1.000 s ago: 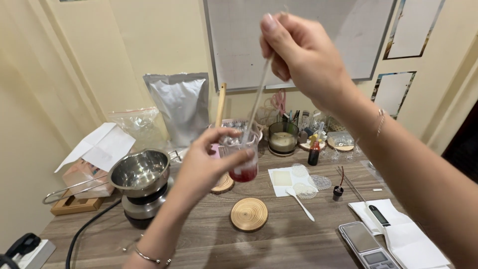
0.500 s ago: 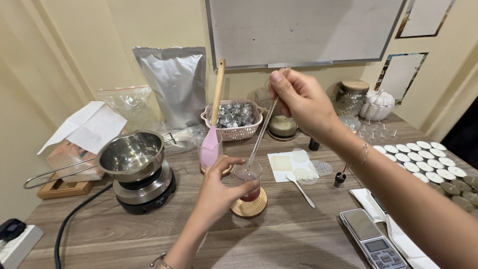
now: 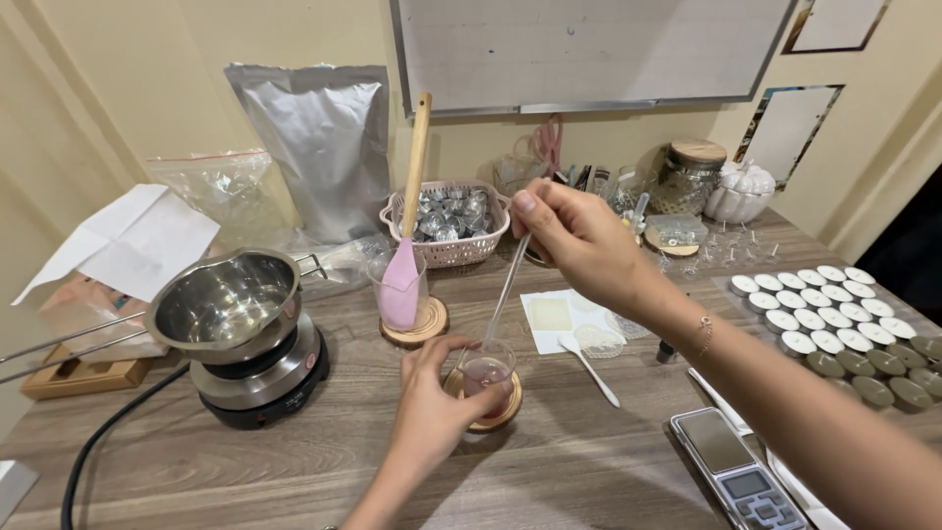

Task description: Mix liquid ingredients in a beaker using a glass rod and pipette for candle making.

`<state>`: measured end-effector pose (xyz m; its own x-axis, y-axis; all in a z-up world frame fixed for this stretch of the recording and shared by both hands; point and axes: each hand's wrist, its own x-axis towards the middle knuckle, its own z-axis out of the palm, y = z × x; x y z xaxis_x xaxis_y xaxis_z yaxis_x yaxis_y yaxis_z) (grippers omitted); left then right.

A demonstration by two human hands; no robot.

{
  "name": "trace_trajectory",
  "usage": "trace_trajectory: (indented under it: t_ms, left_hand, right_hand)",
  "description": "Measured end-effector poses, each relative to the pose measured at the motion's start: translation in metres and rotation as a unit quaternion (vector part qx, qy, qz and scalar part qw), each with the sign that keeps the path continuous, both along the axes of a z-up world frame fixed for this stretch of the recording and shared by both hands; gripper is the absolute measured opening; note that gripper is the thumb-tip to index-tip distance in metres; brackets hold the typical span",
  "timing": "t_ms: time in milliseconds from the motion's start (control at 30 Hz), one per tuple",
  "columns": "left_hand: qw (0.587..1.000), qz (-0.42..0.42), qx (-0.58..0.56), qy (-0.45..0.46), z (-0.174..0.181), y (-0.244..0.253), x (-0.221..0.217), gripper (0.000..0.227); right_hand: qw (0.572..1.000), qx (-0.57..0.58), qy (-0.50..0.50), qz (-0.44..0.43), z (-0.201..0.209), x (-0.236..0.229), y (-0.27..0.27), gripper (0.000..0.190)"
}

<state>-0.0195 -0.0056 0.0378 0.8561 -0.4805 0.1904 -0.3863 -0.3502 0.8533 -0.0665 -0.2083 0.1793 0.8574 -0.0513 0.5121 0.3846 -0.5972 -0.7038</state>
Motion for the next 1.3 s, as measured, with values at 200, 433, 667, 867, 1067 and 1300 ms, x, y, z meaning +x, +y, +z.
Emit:
trace_trajectory:
  t_ms: [200,433,667,867,1067,1300]
  left_hand:
    - [1.0,0.001,-0.011,-0.011,-0.003,-0.004,0.001,0.066]
    - [0.999,-0.004,0.029,0.014,-0.004,-0.003,0.003,0.072]
    - [1.0,0.007,0.013,0.022,-0.003,-0.001,-0.001,0.071]
    - [1.0,0.009,0.011,0.01,-0.004,0.0,-0.001,0.07]
    - [0.999,-0.002,0.031,0.017,-0.005,0.001,0.0,0.071]
    - [0.999,-0.007,0.014,-0.052,-0.006,0.002,-0.004,0.106]
  right_hand:
    - [0.997,0.076,0.022,0.003,-0.014,0.001,-0.017,0.034]
    - [0.994,0.101,0.034,-0.012,-0.018,0.005,-0.024,0.035]
    - [0.994,0.098,0.045,-0.007,-0.021,0.008,-0.019,0.035]
    - [0.995,0.09,0.049,-0.011,-0.026,0.011,-0.02,0.036]
    - [0.995,0.086,0.049,-0.011,-0.027,0.013,-0.02,0.036]
    - [0.996,0.08,0.041,-0.015,-0.026,0.01,-0.018,0.039]
